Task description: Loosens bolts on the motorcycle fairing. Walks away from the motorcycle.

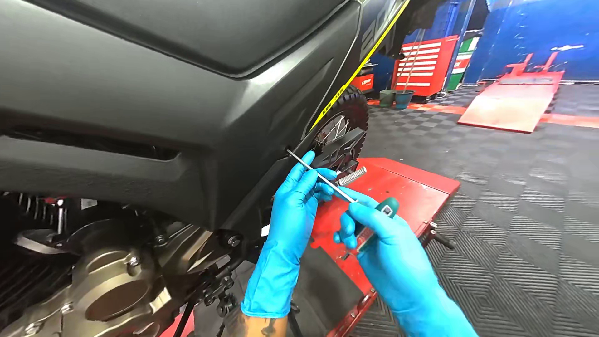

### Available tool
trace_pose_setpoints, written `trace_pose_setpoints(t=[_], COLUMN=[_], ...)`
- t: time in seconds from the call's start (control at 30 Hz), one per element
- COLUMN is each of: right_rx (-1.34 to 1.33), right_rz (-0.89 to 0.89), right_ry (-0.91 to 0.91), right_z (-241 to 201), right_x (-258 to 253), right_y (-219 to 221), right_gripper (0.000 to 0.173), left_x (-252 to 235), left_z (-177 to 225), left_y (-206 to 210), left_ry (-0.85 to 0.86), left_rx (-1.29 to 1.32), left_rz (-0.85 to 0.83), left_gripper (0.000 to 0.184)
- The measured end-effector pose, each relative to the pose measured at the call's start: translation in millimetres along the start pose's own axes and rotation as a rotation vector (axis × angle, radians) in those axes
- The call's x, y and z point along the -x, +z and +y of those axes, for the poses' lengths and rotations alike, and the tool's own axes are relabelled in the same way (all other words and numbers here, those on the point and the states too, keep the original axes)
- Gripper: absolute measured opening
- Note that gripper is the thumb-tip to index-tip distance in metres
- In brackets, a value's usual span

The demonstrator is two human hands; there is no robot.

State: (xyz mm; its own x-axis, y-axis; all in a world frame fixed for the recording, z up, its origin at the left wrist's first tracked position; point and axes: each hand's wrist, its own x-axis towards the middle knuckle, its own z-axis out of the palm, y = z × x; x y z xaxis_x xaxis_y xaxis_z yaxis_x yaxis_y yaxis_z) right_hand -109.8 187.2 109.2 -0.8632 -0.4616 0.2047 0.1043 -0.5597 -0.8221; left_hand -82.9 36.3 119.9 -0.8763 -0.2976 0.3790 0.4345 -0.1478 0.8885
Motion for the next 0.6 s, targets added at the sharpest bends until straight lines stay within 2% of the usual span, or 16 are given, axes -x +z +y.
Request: trace_pose_setpoints(t=[0.07,0.1,0.2,0.27,0.3,0.37,0.4,0.43,0.5,0.57,0.6], right_rx=[-0.107,-0.059,0.273,0.497,0.740,1.490,1.704,1.825,1.965,2.033,2.035], right_rz=[-0.174,-0.233,-0.305,-0.290,-0.289,-0.285,-0.303,-0.323,-0.330,-0.267,-0.208], right_ry=[0.101,0.100,0.066,0.010,-0.098,-0.561,-0.742,-0.853,-0.960,-0.991,-0.937], right_z=[-8.3,-12.0,-23.6,-31.5,-36.2,-39.1,-41.9,-45.7,-55.5,-61.6,-63.1], right_x=[-0.9,-1.7,-10.7,-14.7,-16.4,-20.3,-21.6,-21.0,-19.0,-18.9,-16.8], right_y=[-3.0,-3.5,-11.1,-15.3,-16.6,-20.8,-20.9,-19.8,-13.9,-11.9,-14.4], right_gripper=[0.034,0.034,0.030,0.020,0.017,0.014,0.014,0.013,0.012,0.013,0.021], left_x=[2.0,2.3,1.1,3.3,3.9,4.5,4.0,4.9,6.2,4.3,2.6], left_z=[5.2,8.1,13.1,10.1,8.7,5.5,4.3,3.7,5.9,7.9,7.0], left_y=[2.7,3.4,4.3,11.1,17.1,25.8,27.2,28.9,33.6,37.6,39.1], left_ry=[0.001,-0.002,-0.053,-0.117,-0.142,-0.166,-0.173,-0.178,-0.182,-0.180,-0.177], left_rx=[-0.015,-0.041,-0.195,-0.265,-0.263,-0.190,-0.150,-0.128,-0.146,-0.184,-0.195], left_rz=[0.043,0.063,0.050,-0.012,-0.037,-0.064,-0.079,-0.078,-0.042,0.006,0.027], left_gripper=[0.039,0.039,0.039,0.038,0.036,0.035,0.037,0.038,0.042,0.041,0.040])
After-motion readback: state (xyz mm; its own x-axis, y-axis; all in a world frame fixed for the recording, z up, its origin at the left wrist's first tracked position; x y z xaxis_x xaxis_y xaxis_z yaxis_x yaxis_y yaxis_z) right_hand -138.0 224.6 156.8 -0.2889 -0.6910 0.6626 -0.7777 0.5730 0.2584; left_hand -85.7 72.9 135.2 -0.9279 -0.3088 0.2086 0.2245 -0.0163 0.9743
